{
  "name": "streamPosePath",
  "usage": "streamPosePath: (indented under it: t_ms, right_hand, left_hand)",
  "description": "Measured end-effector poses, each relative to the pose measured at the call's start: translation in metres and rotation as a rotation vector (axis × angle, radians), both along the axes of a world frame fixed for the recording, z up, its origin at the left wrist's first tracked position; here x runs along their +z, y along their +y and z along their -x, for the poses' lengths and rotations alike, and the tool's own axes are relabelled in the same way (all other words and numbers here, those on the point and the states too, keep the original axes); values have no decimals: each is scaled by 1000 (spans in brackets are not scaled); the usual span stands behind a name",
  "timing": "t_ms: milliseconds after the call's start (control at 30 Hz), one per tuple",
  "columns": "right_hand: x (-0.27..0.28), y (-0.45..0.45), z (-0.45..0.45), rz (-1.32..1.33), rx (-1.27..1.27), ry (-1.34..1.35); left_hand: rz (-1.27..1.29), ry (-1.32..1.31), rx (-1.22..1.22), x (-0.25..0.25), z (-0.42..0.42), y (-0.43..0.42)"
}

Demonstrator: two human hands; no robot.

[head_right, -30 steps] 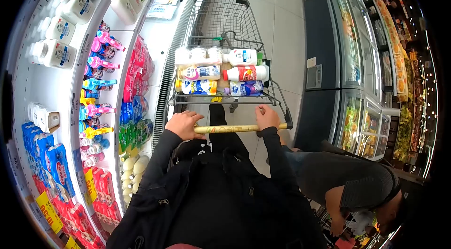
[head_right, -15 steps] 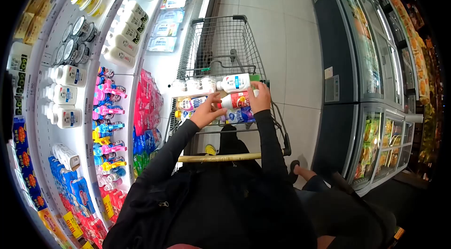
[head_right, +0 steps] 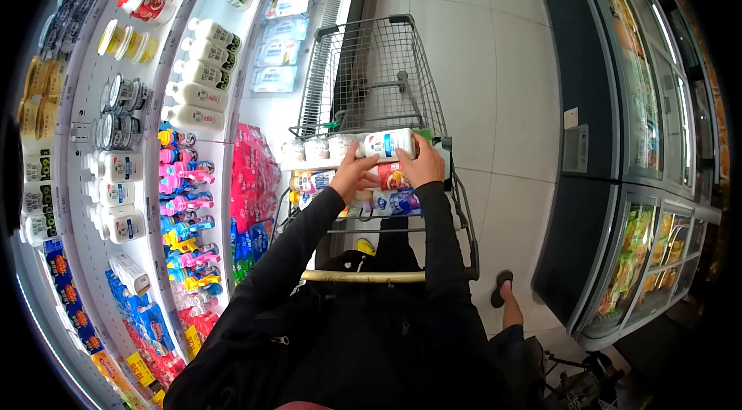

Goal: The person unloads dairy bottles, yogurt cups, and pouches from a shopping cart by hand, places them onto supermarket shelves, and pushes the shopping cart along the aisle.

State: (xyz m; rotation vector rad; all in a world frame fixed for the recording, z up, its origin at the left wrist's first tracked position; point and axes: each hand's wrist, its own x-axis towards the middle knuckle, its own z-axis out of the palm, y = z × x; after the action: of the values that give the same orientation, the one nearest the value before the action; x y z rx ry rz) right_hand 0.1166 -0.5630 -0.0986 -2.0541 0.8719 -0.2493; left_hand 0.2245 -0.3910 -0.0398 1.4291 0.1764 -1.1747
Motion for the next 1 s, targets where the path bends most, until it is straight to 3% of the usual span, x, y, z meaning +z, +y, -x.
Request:
streamPosePath:
  t_ms: [133, 233, 367, 467, 533, 600, 667, 800, 867, 933, 1000]
  right_hand:
    - [3, -13, -7, -125, 24, -100]
    - [20, -16, -7, 64, 58, -123]
    - [72, -16, -3, 118, 24, -190]
    - [85, -8, 1, -66, -7, -336]
    - [85, -5, 5, -135, 70, -439]
    - [90, 3, 7, -203, 168, -478]
    - [105, 21, 4, -624, 259, -477]
    - [125, 51, -5, -959, 277, -647]
    - [137, 65, -9, -935, 309, -651]
    - [137, 82, -17, -1287, 333, -739]
    - [142, 98, -22, -1337, 394, -754]
  left_hand:
    - [9, -2, -67, -3, -13, -10]
    - [34, 57, 6, 6, -16, -11]
    - [115, 42, 45, 41, -15, -15]
    - [218, 54, 78, 60, -12, -9]
    - [250, -231, -7, 78, -10, -7]
    - [264, -311, -1, 104, -4, -1]
    - [327, -699, -44, 112, 0, 6]
    - [423, -716, 51, 143, -9, 33]
    - [478, -691, 79, 147, -17, 43]
    - [508, -565, 24, 143, -24, 54]
    - [513, -599, 2, 143, -30, 65]
